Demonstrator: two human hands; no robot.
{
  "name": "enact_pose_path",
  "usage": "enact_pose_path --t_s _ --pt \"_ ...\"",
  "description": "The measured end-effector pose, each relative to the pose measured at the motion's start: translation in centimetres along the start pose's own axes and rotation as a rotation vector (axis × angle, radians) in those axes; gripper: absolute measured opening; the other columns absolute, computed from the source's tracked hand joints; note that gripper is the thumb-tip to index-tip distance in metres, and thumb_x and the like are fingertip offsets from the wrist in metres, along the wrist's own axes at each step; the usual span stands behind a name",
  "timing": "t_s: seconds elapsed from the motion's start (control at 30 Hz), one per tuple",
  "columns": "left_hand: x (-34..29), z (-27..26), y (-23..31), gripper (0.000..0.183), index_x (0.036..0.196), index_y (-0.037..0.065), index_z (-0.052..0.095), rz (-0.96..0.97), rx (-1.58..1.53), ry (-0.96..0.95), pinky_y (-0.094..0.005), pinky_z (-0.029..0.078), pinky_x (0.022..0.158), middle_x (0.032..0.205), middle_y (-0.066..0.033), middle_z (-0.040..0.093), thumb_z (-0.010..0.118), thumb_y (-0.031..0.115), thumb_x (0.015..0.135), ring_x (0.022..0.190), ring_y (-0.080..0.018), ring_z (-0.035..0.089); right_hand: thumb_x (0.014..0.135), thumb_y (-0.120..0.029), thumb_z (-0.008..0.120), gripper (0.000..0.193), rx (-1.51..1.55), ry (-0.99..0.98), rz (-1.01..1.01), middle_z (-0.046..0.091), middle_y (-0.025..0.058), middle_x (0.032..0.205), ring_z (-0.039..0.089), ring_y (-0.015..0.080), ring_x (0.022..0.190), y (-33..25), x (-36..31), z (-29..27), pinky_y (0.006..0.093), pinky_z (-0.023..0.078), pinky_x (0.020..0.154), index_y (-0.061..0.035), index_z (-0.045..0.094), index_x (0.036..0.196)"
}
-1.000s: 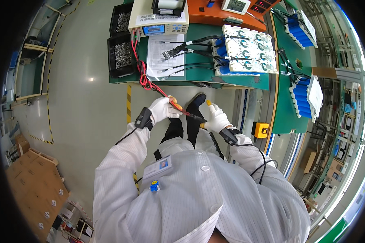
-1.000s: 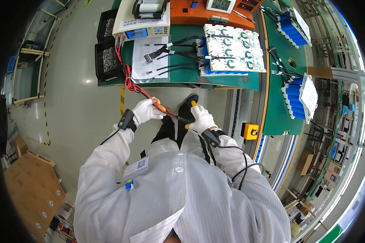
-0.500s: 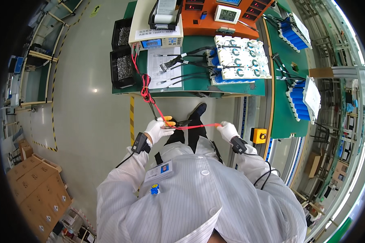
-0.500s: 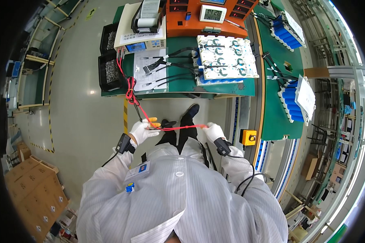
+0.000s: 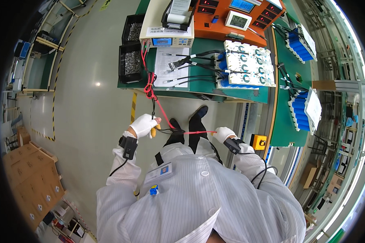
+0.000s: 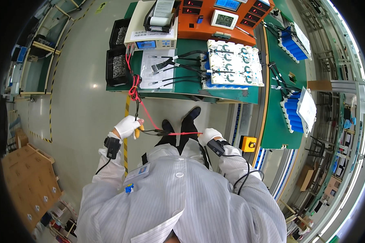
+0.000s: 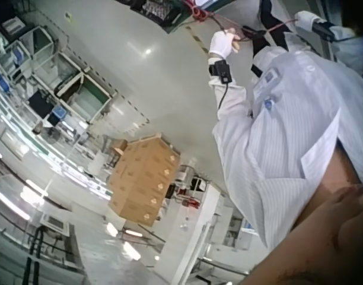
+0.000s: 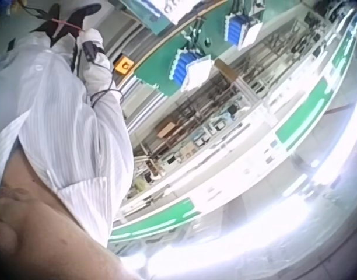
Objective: Assemble a battery module by placing lithium-ion cells into a plastic housing and connecting electrical wiring.
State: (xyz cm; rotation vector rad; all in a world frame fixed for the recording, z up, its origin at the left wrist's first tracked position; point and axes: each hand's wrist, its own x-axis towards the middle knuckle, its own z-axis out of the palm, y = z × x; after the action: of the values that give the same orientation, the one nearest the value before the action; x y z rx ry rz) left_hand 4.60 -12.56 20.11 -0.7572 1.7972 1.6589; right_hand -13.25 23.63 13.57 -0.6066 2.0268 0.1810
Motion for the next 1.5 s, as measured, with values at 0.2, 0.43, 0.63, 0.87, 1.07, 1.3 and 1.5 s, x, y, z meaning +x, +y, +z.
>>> enact_pose_path --t_s 0.2,0.43,0.63,0.87,1.07,1.3,1.5 --pt "1.4 1.7 -4.4 0.049 0.087 0.002 0.054 0.266 -1.429 -0.085 -0.0487 0.05 0.085 0.098 -0.0181 0.063 0.04 0.045 0.105 0.099 -0.0325 0.062 0.094 -0.042 0.054 0.046 0.282 0.245 0.026 0.069 0.0259 0.098 0.066 0.0424 0.098 0.1 -0.5 -3.2 0.0475 0.051 0.086 -0.0016 0.07 0.106" --pt "4.6 7.4 -7.7 0.031 0.11 0.004 0.062 0.19 -0.866 -0.317 -0.0441 0.056 0.073 0.1 -0.0188 0.069 0.051 0.031 0.1 0.078 -0.0318 0.07 0.095 -0.035 0.064 0.035 0.737 0.208 -0.402 0.06 0.0159 0.073 0.055 0.0225 0.069 -7.0 -10.4 -13.3 0.034 0.048 0.069 -0.0002 0.067 0.099" --pt "5.9 10.3 -4.4 0.047 0.107 0.0 0.069 -0.083 -0.544 -0.401 -0.0313 0.053 0.065 0.073 -0.0088 0.065 0.049 0.042 0.102 0.065 -0.0176 0.065 0.087 -0.028 0.075 0.028 0.622 0.175 -0.828 0.048 0.0058 0.064 0.042 0.0164 0.059 -9.8 -17.3 -18.3 0.0301 0.04 0.057 -0.0029 0.061 0.086" --pt "11.9 8.8 1.0 0.024 0.12 0.006 0.055 0.303 -0.682 0.424 -0.0259 0.037 0.038 0.071 -0.0031 0.057 0.051 0.021 0.101 0.042 -0.0093 0.046 0.085 -0.015 0.073 0.02 0.903 0.667 -0.815 0.055 0.0015 0.072 0.047 0.0084 0.065 -7.3 -17.1 -18.9 0.0267 0.042 0.059 -0.0007 0.067 0.097" --pt "12.2 3.9 4.4 0.023 0.102 -0.002 0.058 0.628 0.105 1.132 -0.0479 0.05 0.08 0.097 -0.0215 0.065 0.062 0.018 0.092 0.096 -0.0395 0.063 0.1 -0.023 0.054 0.024 1.277 0.946 -0.461 0.055 -0.0012 0.07 0.045 0.0057 0.06 -6.4 -11.4 -21.6 0.0224 0.039 0.055 -0.0024 0.063 0.093" --pt "11.6 3.1 5.4 0.027 0.107 0.003 0.061 0.294 0.658 0.755 -0.0507 0.051 0.082 0.109 -0.0206 0.064 0.062 0.022 0.089 0.095 -0.0401 0.064 0.102 -0.031 0.05 0.028 1.759 1.023 -0.508 0.059 0.0055 0.075 0.053 0.0106 0.054 -7.1 -6.9 -23.5 0.0231 0.043 0.05 -0.0046 0.057 0.095" --pt "11.7 3.8 5.8 0.032 0.115 0.005 0.057 0.166 0.703 0.764 -0.049 0.054 0.078 0.104 -0.0191 0.067 0.062 0.022 0.089 0.093 -0.0376 0.067 0.104 -0.031 0.048 0.026 1.952 0.882 -0.538 0.059 0.0044 0.092 0.063 0.0155 0.074 -5.3 -2.2 -23.7 0.0278 0.055 0.058 -0.0094 0.054 0.117"
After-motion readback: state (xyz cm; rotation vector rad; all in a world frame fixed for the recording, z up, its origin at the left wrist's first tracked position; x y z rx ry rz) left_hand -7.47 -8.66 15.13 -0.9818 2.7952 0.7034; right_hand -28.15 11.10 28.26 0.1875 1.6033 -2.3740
